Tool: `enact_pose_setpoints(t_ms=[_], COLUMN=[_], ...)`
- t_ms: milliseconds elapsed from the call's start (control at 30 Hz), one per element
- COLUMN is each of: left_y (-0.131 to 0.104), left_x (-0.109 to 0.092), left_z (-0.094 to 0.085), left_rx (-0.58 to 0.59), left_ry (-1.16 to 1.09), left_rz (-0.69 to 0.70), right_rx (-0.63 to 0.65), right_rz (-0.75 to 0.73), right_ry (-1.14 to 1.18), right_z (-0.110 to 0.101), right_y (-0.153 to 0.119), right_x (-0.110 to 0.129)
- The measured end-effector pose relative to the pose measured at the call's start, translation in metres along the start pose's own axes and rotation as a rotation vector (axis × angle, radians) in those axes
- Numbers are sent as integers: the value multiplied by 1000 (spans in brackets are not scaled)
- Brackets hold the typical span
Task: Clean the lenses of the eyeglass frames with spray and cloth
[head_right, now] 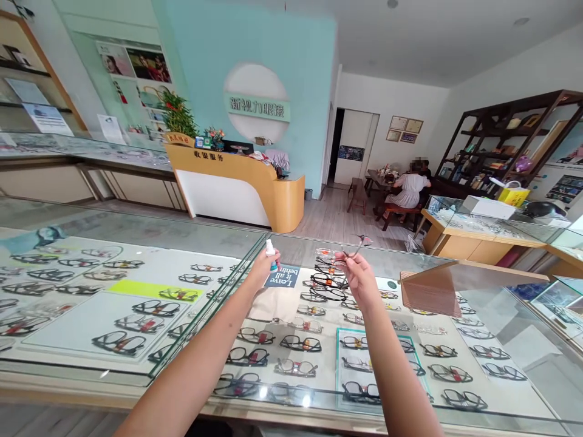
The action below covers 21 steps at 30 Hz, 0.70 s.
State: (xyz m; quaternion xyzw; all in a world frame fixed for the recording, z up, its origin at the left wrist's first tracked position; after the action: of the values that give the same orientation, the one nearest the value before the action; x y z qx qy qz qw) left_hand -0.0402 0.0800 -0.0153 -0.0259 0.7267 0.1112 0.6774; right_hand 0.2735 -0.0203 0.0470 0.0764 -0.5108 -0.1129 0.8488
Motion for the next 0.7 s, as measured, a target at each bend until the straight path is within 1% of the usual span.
enact_pose_setpoints(t_ms=[67,133,233,300,400,567,633,700], left_y=[-10,-21,-36,-42,-47,-53,-55,-56], left_x=[-13,-23,-33,-36,-34,-25,-21,-18], left_z=[9,19,31,36,42,54,58,60], left_rx=[130,281,509,584,599,487,462,451], left_ry=[-95,-251,-542,-622,-544,-208,-104,-22], left_rz=[-22,-79,-193,-234,-208,-9,38,52], right_rx=[31,25,17,42,106,203,228,237], right_rz=[8,37,96,153,234,317,334,342], right_ry=[-54,-64,-35,-36,-52,-78,-72,-67], right_z=[19,33,47,51,53,58,60,62], right_y=[1,3,1,-4,-16,-29,-31,-32], right_x=[-7,-19,-42,-55,-67,-72,-73,-73])
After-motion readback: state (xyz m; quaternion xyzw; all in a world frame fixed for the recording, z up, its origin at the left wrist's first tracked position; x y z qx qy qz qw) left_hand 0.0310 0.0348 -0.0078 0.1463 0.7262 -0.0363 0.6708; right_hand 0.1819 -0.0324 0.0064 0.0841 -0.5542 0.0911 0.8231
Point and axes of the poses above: each hand's wrist, its own y-axis towards the middle knuckle, its own z-axis out of the palm, x = y × z, the point moved 4 cm from there along y, towards the middle knuckle, and after that the axes turned 4 degrees about -x, right-handed, at the moved point
